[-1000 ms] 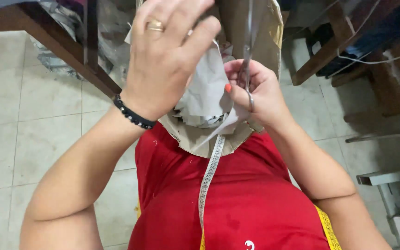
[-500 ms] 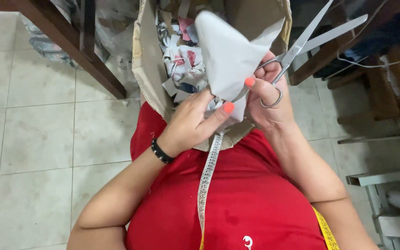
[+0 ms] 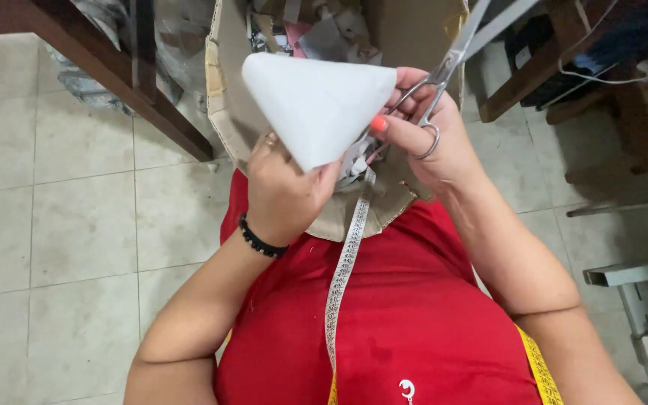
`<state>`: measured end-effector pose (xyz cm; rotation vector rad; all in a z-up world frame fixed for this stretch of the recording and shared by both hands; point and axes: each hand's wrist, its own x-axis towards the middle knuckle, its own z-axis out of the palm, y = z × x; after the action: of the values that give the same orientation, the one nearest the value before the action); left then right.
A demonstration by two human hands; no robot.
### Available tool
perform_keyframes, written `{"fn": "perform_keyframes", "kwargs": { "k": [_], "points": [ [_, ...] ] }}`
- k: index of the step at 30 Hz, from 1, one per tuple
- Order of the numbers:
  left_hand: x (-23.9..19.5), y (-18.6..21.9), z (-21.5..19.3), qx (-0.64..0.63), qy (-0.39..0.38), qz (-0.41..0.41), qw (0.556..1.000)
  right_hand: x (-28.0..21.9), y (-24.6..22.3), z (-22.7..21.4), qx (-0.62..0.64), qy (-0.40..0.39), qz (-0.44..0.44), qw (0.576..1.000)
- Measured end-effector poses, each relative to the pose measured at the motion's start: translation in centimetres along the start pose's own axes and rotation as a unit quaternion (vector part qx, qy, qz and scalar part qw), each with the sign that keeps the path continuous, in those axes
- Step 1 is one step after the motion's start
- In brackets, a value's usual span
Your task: The person is using scissors to cut small pieces of fabric scraps into even smaller bits over a cardboard box.
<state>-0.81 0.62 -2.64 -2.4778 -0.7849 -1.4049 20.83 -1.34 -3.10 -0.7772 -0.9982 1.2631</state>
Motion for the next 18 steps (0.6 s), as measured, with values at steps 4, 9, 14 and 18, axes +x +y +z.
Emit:
{"fn": "perform_keyframes", "kwargs": {
  "k": [4,9,14,18],
  "points": [
    [-0.8,-0.5,0.1,-0.039,-0.015,0.031,0.999,0.6,-0.6,0.7,-0.045,-0.097,0.038,0.994],
    [1.2,-0.4,-0.8,-0.14,0.022,-0.158,0.977,0.7,1.8,1.4,-0.094,-0.056,-0.011,0.994],
    [2.9,-1.3,-2.5,-0.375,0.105,-0.285,0.876,-0.1,2.2,0.0,-0.174,-0.008,0.003,0.985],
    [-2.2,-4.0,2.1,-0.705,0.036,-0.304,0.64,-1.1,-0.8,1.3,-0.197,0.014,0.029,0.98]
  ]
}}
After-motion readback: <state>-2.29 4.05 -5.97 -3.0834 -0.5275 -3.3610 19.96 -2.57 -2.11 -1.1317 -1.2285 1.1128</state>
